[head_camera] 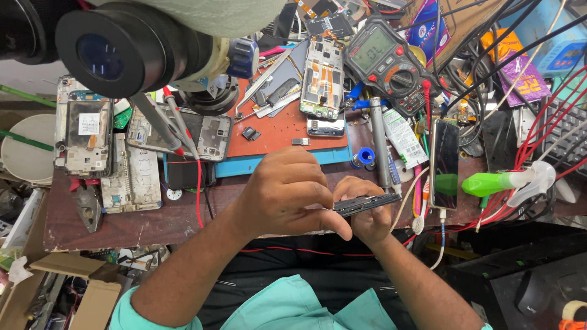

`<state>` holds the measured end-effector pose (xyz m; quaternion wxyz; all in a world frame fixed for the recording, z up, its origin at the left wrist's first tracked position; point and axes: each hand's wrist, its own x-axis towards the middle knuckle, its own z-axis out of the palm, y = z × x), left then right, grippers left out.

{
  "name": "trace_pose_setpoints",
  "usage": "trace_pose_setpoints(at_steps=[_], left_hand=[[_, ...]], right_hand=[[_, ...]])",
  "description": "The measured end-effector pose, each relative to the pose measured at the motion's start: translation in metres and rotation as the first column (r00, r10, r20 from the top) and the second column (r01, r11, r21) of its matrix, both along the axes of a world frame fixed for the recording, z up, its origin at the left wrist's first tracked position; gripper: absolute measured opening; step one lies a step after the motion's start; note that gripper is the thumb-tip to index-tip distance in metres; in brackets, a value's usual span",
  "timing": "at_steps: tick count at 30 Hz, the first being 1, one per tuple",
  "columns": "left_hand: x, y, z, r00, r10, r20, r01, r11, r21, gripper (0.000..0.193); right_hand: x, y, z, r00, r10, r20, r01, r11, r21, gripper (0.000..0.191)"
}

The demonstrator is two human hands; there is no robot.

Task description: The person uses a hot air gun and a soldering iron to work on a disassembled smartphone, then reassembles the device and tests its screen and camera functions.

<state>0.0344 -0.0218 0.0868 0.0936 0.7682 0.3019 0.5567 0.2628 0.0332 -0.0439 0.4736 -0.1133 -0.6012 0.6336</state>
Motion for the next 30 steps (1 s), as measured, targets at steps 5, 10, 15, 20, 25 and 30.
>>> trace_pose_setpoints(at_steps=[5, 10, 15, 20, 25, 30], left_hand=[[0.0013, 0.0018, -0.0013, 1.000, -0.006, 0.009, 0.006, 1.000, 0.003, 0.043], [0.0017, 0.0040, -0.0012, 1.000, -0.005, 0.008, 0.005, 1.000, 0.008, 0.043], [0.0013, 0.0040, -0.0005, 1.000, -0.002, 0.006, 0.002, 1.000, 0.001, 0.043], [0.0011, 0.0041, -0.0010, 1.000, -0.004, 0.008, 0.004, 1.000, 0.008, 0.043], [0.0012, 0.0043, -0.0013, 1.000, -0.005, 0.006, 0.005, 1.000, 0.004, 0.043], [0.0012, 0.0045, -0.0006, 1.000, -0.001, 0.006, 0.001, 1.000, 0.006, 0.043]], right_hand=[[0.0012, 0.0009, 0.0010, 1.000, -0.001, 0.007, 0.001, 1.000, -0.002, 0.051], [0.0012, 0.0020, 0.0032, 1.000, 0.020, -0.005, -0.020, 1.000, -0.011, 0.050], [0.0015, 0.0010, 0.0054, 0.999, -0.018, 0.038, 0.017, 1.000, 0.024, 0.046], [0.0014, 0.0014, 0.0057, 0.999, -0.009, 0.031, 0.008, 1.000, 0.021, 0.047], [0.0009, 0.0018, 0.0045, 1.000, -0.001, 0.011, 0.001, 1.000, 0.006, 0.050], [0.0008, 0.0018, 0.0043, 1.000, 0.002, 0.002, -0.002, 1.000, 0.000, 0.050]])
